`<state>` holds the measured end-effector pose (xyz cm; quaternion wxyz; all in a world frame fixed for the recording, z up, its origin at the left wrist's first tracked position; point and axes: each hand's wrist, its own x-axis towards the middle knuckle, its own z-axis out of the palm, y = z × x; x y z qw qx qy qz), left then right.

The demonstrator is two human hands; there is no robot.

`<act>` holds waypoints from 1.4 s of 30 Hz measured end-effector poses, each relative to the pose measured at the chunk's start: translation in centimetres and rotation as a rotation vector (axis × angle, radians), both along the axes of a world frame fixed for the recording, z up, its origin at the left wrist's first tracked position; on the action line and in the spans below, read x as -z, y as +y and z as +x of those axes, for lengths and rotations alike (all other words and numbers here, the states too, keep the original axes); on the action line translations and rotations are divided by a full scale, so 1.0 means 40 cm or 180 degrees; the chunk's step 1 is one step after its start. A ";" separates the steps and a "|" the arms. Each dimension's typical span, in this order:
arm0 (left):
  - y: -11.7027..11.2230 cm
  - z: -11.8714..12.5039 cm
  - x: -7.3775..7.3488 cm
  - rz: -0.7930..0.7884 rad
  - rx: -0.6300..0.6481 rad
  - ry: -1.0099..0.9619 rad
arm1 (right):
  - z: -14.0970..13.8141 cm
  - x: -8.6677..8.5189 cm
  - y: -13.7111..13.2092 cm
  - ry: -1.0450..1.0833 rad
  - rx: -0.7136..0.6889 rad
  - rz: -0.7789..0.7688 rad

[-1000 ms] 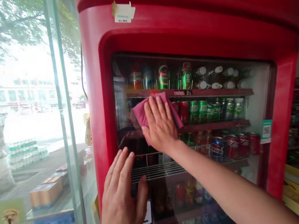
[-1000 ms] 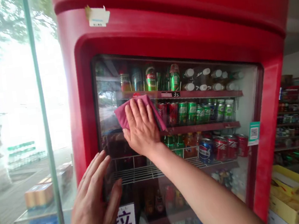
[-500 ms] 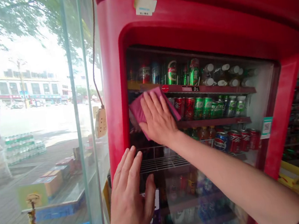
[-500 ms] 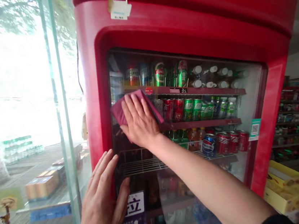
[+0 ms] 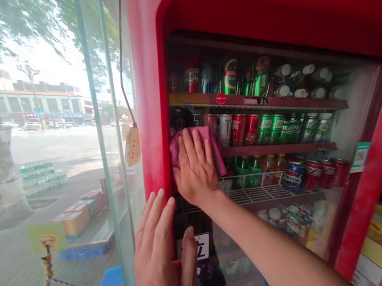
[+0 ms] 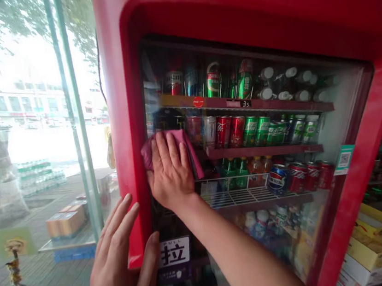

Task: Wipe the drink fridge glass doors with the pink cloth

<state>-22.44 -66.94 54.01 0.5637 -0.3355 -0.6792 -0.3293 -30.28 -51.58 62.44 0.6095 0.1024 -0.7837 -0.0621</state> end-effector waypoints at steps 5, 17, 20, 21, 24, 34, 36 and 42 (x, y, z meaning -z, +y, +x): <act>-0.009 0.010 0.030 -0.0023 -0.0016 -0.0081 | 0.020 0.250 0.024 -0.0120 -0.0107 0.0396; -0.035 0.046 0.031 0.0004 -0.0153 -0.0231 | 0.008 -0.090 0.038 -0.0159 -0.0166 -0.0088; -0.042 0.040 0.047 0.0021 -0.0209 -0.0316 | -0.002 -0.148 0.017 -0.0141 -0.0212 -0.0350; -0.044 0.037 0.053 0.0022 -0.0218 -0.0329 | -0.005 -0.137 0.008 -0.0134 -0.0234 -0.0417; -0.049 0.030 0.071 0.0021 -0.0231 -0.0365 | -0.009 -0.039 -0.016 -0.0090 -0.0200 -0.0543; -0.008 0.018 0.089 -0.0112 0.0023 -0.0298 | 0.007 0.331 -0.013 -0.0330 -0.0121 -0.0192; 0.005 0.019 0.089 -0.0183 0.0108 -0.0328 | 0.011 0.360 0.015 -0.0461 -0.0199 -0.0023; 0.011 0.013 0.102 -0.0264 0.0270 -0.0286 | 0.059 0.411 0.185 -0.0040 -0.0040 0.0211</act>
